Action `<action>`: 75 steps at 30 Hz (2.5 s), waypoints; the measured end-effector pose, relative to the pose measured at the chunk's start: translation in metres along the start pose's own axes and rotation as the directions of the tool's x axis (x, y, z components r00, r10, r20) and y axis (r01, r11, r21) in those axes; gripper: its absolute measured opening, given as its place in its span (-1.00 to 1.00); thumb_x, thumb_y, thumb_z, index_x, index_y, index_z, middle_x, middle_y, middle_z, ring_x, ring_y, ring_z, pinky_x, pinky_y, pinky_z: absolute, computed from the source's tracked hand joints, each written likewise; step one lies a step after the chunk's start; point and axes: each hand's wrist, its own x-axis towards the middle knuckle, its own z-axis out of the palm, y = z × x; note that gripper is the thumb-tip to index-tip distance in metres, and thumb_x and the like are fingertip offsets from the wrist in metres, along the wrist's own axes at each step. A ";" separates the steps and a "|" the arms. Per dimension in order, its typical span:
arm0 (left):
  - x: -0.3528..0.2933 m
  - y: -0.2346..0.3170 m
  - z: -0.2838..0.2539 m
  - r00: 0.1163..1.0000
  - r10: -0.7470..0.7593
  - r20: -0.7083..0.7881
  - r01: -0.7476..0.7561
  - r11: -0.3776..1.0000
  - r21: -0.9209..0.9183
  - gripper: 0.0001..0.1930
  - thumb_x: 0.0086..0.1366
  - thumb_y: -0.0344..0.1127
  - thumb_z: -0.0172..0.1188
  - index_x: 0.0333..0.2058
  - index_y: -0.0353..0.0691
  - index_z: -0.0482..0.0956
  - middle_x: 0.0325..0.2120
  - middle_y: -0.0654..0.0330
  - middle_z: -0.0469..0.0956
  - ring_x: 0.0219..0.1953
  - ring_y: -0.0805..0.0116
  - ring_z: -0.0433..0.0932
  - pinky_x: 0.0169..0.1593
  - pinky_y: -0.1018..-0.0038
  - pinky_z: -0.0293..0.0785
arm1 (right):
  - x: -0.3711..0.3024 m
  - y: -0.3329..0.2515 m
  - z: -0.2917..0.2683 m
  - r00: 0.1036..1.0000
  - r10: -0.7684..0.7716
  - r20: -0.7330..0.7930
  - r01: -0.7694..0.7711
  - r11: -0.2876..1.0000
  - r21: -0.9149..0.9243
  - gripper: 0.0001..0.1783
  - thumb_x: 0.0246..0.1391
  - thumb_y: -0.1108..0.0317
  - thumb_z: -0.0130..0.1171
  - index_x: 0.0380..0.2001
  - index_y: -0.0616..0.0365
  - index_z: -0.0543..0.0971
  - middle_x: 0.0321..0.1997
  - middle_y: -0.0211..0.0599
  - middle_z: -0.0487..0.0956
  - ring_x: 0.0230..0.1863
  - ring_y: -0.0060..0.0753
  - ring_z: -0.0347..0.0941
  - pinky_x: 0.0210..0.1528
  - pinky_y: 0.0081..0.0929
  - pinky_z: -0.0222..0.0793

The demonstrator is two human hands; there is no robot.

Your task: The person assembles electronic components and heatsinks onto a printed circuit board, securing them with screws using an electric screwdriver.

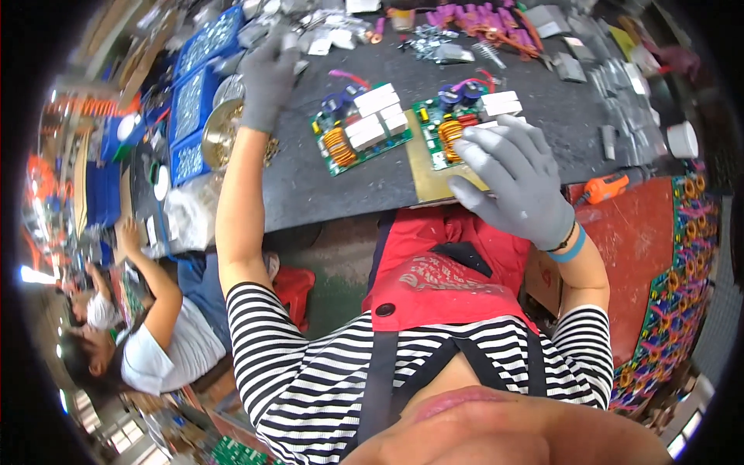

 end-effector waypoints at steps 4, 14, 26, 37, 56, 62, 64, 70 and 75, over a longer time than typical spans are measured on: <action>0.062 0.016 0.099 0.902 0.217 0.372 -0.219 0.975 -0.036 -0.66 0.27 -0.06 0.08 -0.38 -0.29 0.52 -0.54 -0.08 0.53 -0.41 -0.15 0.54 -0.33 0.10 0.39 | -0.001 0.001 -0.011 0.996 -0.037 -0.084 0.032 0.998 -0.054 -0.58 -0.15 0.26 0.37 -0.17 0.12 0.55 -0.13 -0.30 0.57 -0.12 -0.25 0.50 0.03 -0.21 0.38; 0.101 0.061 0.238 0.719 -0.189 0.669 -0.361 0.721 0.592 -0.70 0.16 -0.16 0.19 -0.29 -0.30 0.66 -0.24 -0.09 0.63 -0.16 -0.03 0.63 -0.10 0.19 0.54 | -0.012 0.005 -0.028 0.980 -0.012 -0.197 0.019 0.999 0.032 -0.64 -0.08 0.21 0.26 -0.21 0.16 0.55 -0.19 -0.27 0.53 -0.17 -0.30 0.48 0.08 -0.17 0.35; 0.141 0.001 0.258 0.807 -0.275 0.523 -0.209 0.695 0.688 -0.66 0.18 -0.14 0.09 -0.31 -0.29 0.68 -0.27 -0.16 0.62 -0.20 -0.13 0.62 -0.09 0.08 0.53 | -0.009 0.008 -0.024 0.961 -0.002 -0.278 0.011 0.999 0.033 -0.62 -0.17 0.25 0.33 -0.21 0.05 0.55 -0.22 -0.40 0.52 -0.20 -0.37 0.49 0.05 -0.28 0.38; -0.018 0.077 -0.059 0.832 -0.370 0.412 0.444 0.891 -0.098 -0.83 0.35 -0.26 0.02 -0.32 -0.23 0.48 -0.64 0.34 0.34 -0.65 0.57 0.25 -0.61 0.57 0.11 | -0.007 -0.007 0.014 0.972 -0.049 -0.231 0.047 0.999 -0.018 -0.57 -0.13 0.28 0.26 -0.12 0.16 0.53 -0.16 -0.28 0.52 -0.24 -0.35 0.46 -0.06 -0.34 0.37; -0.227 0.065 -0.118 0.863 -0.456 0.215 0.476 0.878 -0.046 -0.72 0.28 -0.49 0.08 -0.04 -0.40 0.54 -0.33 0.26 0.42 -0.27 0.49 0.38 -0.13 0.62 0.28 | -0.031 -0.055 0.159 0.993 0.019 -0.115 -0.042 0.979 -0.201 -0.80 -0.11 0.31 0.10 -0.38 0.16 0.52 -0.37 -0.34 0.48 -0.29 -0.38 0.44 -0.39 -0.52 0.39; -0.235 0.047 -0.122 0.811 -0.547 0.206 0.560 0.829 -0.005 -0.69 0.31 -0.48 0.10 0.02 -0.40 0.51 -0.13 0.19 0.52 -0.11 0.44 0.47 0.04 0.53 0.35 | -0.035 -0.047 0.171 0.985 0.169 -0.018 -0.170 0.978 -0.121 -0.75 -0.05 0.33 0.16 -0.24 0.07 0.53 -0.33 -0.42 0.44 -0.27 -0.36 0.45 -0.37 -0.49 0.41; -0.232 0.045 -0.124 0.814 -0.521 0.257 0.529 0.847 0.041 -0.69 0.30 -0.47 0.11 0.02 -0.41 0.51 -0.14 0.19 0.53 -0.10 0.43 0.47 0.04 0.54 0.34 | -0.039 -0.042 0.175 0.977 0.210 0.036 -0.209 0.978 -0.016 -0.71 -0.06 0.28 0.24 -0.22 0.06 0.53 -0.30 -0.39 0.47 -0.23 -0.31 0.47 -0.34 -0.43 0.44; -0.225 0.021 -0.120 0.905 -0.313 0.288 0.258 0.942 0.213 -0.68 0.22 -0.40 0.20 -0.03 -0.18 0.59 -0.42 0.15 0.39 -0.36 0.27 0.38 -0.21 0.45 0.34 | -0.033 -0.043 0.154 0.978 0.206 -0.020 -0.202 0.970 0.134 -0.69 -0.06 0.22 0.31 -0.25 0.07 0.53 -0.27 -0.36 0.51 -0.26 -0.29 0.51 -0.27 -0.39 0.47; -0.217 0.011 -0.122 0.912 -0.164 0.377 0.077 0.969 0.234 -0.65 0.25 -0.40 0.11 0.03 -0.11 0.55 -0.46 0.06 0.44 -0.34 0.07 0.42 -0.20 0.28 0.38 | -0.027 -0.041 0.123 0.973 0.216 -0.088 -0.194 0.960 0.203 -0.68 -0.05 0.27 0.35 -0.20 0.10 0.58 -0.24 -0.32 0.53 -0.29 -0.26 0.52 -0.29 -0.41 0.45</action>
